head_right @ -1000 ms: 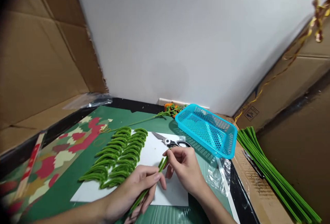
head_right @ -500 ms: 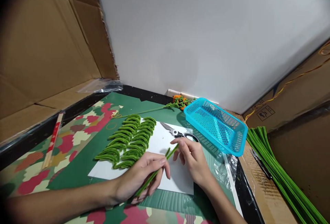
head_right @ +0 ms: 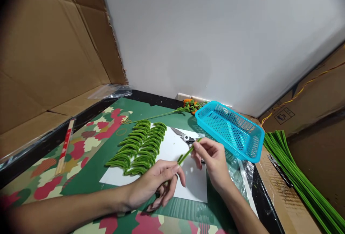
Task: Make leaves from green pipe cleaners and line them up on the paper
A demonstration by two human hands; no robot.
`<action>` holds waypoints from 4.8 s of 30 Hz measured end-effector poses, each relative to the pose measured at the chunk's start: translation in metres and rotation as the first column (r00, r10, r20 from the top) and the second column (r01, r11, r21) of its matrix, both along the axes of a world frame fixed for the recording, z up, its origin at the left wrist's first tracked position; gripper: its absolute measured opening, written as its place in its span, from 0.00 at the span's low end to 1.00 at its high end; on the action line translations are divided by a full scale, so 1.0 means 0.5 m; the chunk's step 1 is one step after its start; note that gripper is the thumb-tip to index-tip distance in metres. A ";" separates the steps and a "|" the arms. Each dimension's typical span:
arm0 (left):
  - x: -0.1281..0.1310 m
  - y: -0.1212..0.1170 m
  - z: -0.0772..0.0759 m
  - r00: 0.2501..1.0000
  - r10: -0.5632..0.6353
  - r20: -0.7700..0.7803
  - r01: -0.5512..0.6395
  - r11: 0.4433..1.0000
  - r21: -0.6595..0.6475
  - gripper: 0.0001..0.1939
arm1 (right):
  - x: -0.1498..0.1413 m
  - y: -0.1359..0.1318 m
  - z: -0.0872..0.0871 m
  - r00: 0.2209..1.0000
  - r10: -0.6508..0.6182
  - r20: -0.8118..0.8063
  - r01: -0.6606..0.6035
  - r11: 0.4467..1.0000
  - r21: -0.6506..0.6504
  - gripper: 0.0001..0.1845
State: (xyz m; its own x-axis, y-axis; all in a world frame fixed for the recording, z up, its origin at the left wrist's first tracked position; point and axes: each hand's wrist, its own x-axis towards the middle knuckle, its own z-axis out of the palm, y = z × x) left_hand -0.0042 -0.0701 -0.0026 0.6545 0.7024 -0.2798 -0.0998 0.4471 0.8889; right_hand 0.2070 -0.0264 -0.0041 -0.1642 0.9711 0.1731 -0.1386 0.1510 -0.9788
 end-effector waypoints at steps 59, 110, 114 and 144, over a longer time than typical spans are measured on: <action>-0.020 0.010 0.014 0.927 0.252 -0.279 -0.093 0.873 0.479 0.21 | 0.018 -0.011 0.009 0.781 -0.326 0.532 -0.211 0.665 0.717 0.19; -0.006 -0.008 0.008 0.966 0.218 0.135 -0.185 0.958 -0.221 0.19 | 0.023 -0.014 0.030 0.897 -0.141 0.418 -0.182 0.745 0.641 0.04; -0.007 -0.003 0.011 0.967 0.218 0.133 -0.171 0.940 -0.295 0.17 | 0.024 -0.013 0.035 0.863 -0.195 0.467 -0.206 0.708 0.676 0.05; -0.008 0.002 0.012 0.989 0.139 0.057 -0.114 0.941 -0.320 0.14 | 0.059 -0.013 0.068 0.896 -0.017 0.445 -0.259 0.793 0.551 0.10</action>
State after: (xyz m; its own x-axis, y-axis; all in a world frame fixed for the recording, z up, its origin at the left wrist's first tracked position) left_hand -0.0082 -0.0692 0.0035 0.5944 0.6651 -0.4520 -0.2364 0.6818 0.6923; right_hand 0.2366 -0.0332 0.0297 -0.4612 0.6675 0.5846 0.1910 0.7181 -0.6692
